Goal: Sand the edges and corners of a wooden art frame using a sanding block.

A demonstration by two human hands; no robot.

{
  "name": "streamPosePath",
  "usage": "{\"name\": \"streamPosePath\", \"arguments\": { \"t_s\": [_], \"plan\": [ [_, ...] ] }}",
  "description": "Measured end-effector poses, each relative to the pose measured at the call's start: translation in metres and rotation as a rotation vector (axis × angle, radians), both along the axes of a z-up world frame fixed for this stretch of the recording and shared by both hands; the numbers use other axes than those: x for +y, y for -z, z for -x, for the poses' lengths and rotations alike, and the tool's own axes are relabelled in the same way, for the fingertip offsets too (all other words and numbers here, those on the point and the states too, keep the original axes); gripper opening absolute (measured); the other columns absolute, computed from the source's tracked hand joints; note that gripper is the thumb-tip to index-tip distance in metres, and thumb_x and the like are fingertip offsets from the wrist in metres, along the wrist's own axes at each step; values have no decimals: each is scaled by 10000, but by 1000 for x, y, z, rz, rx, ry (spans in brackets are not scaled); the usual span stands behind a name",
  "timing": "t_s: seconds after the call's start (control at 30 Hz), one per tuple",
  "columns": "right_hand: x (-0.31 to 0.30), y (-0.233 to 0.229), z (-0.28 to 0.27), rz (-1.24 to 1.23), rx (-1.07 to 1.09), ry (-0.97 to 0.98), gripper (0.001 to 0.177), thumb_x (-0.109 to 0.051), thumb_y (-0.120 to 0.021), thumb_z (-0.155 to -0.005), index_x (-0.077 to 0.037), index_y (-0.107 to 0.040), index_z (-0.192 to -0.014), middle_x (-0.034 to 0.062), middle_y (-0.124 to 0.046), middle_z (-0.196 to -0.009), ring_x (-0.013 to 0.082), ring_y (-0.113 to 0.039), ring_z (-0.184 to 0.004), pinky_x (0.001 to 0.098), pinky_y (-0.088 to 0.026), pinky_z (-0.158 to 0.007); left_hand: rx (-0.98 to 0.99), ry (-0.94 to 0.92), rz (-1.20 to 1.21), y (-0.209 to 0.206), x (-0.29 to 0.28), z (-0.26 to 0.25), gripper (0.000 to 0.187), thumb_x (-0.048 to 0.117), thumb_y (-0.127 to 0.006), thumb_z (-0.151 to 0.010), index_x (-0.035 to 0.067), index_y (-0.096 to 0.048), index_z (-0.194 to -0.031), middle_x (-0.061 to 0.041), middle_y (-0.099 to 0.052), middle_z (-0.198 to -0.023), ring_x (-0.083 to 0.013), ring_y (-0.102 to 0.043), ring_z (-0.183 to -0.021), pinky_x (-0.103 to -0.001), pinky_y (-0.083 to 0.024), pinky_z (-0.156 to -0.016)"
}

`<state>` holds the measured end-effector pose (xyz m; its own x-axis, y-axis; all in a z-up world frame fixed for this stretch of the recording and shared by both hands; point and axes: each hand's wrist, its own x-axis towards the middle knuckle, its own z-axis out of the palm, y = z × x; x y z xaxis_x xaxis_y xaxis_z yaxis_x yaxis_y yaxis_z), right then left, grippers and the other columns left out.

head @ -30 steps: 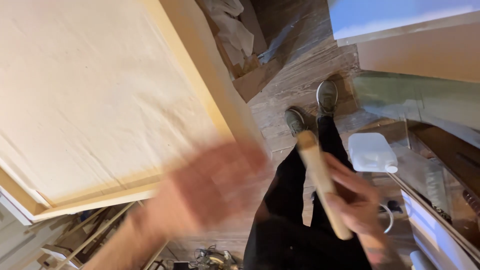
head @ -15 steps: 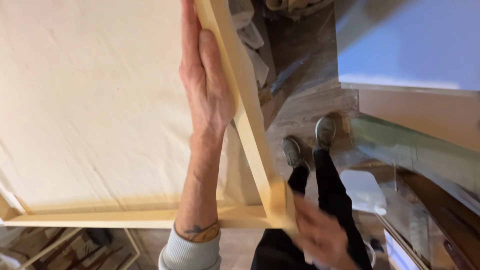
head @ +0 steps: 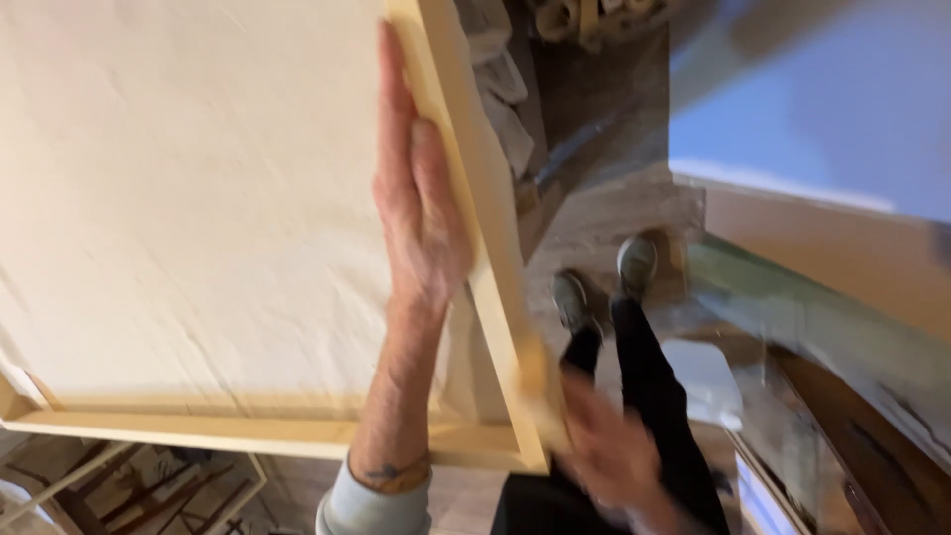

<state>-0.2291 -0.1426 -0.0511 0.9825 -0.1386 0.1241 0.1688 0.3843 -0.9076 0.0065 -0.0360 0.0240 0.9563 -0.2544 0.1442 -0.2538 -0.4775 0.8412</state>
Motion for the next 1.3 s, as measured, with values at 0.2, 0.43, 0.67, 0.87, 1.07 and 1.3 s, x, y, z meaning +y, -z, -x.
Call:
{"name": "streamPosePath", "arguments": {
  "t_s": [0.2, 0.43, 0.67, 0.87, 1.07, 1.3],
  "plan": [
    [-25, -36, -173, 140, 88, 43, 432, 54, -642, -1045, 29, -564, -1469, 224, -491, -1609, 305, -500, -1512, 378, -420, -1271, 98, -8, 87, -3, 3, -3, 466, 275, -292, -1287, 108, -194, -1711, -86, -207, -1729, -244, -305, -1593, -384, -332, -1351],
    [-10, -12, -84, 0, 108, -57, 465, 38, -599, -983, 10, -564, -1445, 219, -514, -1568, 310, -557, -1410, 390, -480, -1157, -45, -46, -136, -2, 3, -9, 383, 289, -236, -1336, 176, -136, -1688, -57, -191, -1742, -311, -332, -1557, -423, -357, -1323],
    [-20, -27, -229, 115, 27, 54, 419, 21, -602, -1091, -22, -535, -1502, 150, -430, -1651, 289, -424, -1576, 421, -378, -1335, 161, -59, 50, -15, -7, -7, 485, 242, -270, -1229, 107, -185, -1687, -167, -399, -1701, -235, -591, -1407, -372, -564, -1157],
    [66, 72, 18, -127, 348, -154, 543, -21, -474, -1061, 70, -327, -1576, 208, -307, -1686, 299, -265, -1579, 401, -219, -1292, 180, -74, 39, -27, -15, -24, 541, 194, -282, -1134, 64, -214, -1654, -193, -397, -1692, -339, -482, -1457, -445, -398, -1193],
    [-16, -34, -168, 263, 46, -23, 518, -36, -549, -1066, 45, -411, -1559, 202, -332, -1697, 335, -309, -1627, 436, -250, -1365, 155, -82, -114, -33, -13, -5, 536, 184, -301, -1155, 7, -247, -1659, -212, -317, -1734, -381, -260, -1650, -449, -201, -1370],
    [-14, -53, -222, -102, 94, -67, 546, -67, -493, -1138, -2, -311, -1649, 154, -248, -1772, 275, -303, -1653, 442, -282, -1403, 255, -80, 67, -34, -12, -4, 542, 185, -300, -1165, 19, -202, -1672, -203, -278, -1748, -344, -365, -1610, -414, -387, -1300]
  ]
}}
